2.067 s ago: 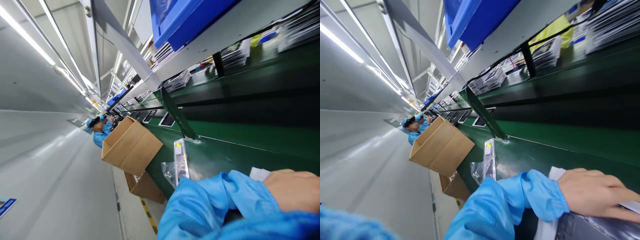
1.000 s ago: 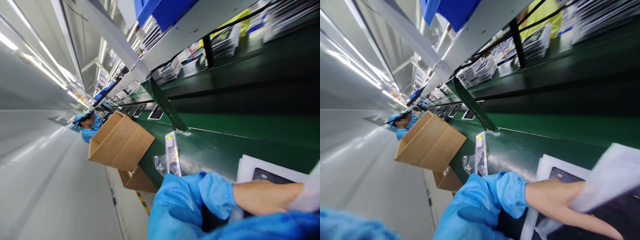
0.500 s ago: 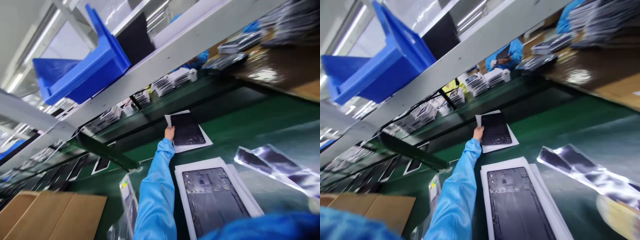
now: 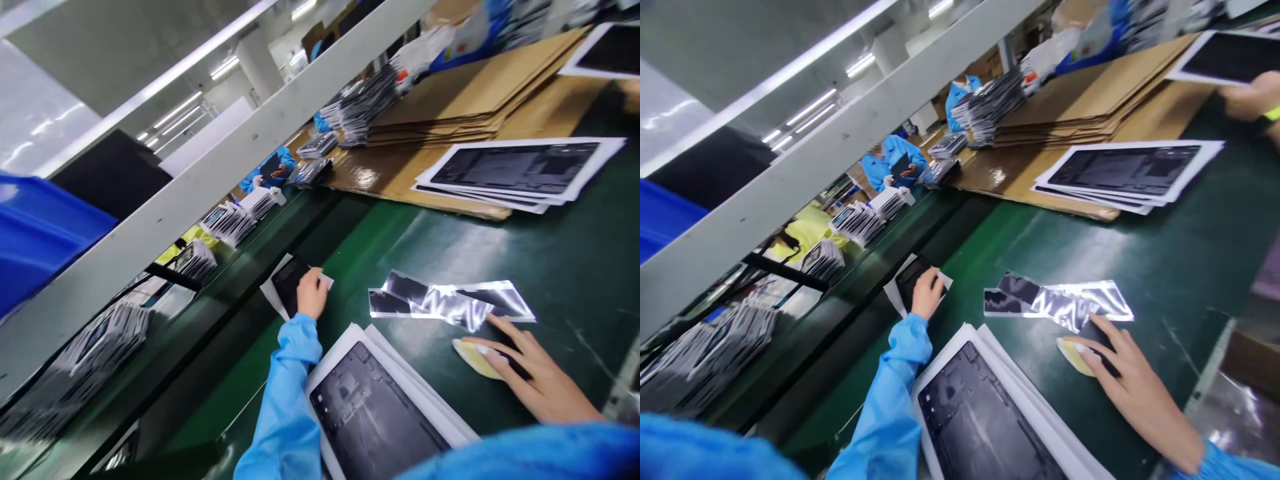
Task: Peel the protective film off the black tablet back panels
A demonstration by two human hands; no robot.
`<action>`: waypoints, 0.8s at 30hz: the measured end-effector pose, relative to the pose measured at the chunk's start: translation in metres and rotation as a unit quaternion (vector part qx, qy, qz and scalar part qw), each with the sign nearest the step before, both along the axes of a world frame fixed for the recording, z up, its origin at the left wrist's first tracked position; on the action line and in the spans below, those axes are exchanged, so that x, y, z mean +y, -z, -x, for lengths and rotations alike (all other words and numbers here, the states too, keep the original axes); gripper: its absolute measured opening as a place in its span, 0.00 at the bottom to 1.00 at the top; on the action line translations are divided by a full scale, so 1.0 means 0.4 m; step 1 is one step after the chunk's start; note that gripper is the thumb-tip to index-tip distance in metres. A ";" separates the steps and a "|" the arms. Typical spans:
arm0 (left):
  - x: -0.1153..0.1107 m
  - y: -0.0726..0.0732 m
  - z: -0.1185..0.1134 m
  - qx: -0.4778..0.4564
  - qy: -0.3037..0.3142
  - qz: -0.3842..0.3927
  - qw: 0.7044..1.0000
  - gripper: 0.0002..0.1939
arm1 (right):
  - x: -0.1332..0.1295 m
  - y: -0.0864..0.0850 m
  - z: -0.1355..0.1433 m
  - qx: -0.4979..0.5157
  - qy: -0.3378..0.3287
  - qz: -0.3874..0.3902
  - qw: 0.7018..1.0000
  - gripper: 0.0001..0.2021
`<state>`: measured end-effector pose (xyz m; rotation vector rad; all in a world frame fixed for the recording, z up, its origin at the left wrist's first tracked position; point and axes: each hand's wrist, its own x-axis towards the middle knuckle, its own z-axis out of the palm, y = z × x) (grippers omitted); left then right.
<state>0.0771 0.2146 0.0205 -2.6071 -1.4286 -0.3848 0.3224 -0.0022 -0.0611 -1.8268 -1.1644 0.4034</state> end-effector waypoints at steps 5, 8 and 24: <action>-0.156 0.090 -0.225 0.095 0.258 0.053 0.960 0.22 | -0.018 0.001 -0.007 -0.061 -0.013 0.022 0.998 0.20; -0.192 0.125 -0.289 0.107 0.295 0.070 0.947 0.27 | -0.034 0.006 -0.015 -0.062 -0.008 0.052 0.997 0.21; -0.220 0.103 -0.352 -0.163 0.117 0.262 0.944 0.15 | 0.094 -0.079 -0.072 -0.050 -0.258 0.138 0.955 0.21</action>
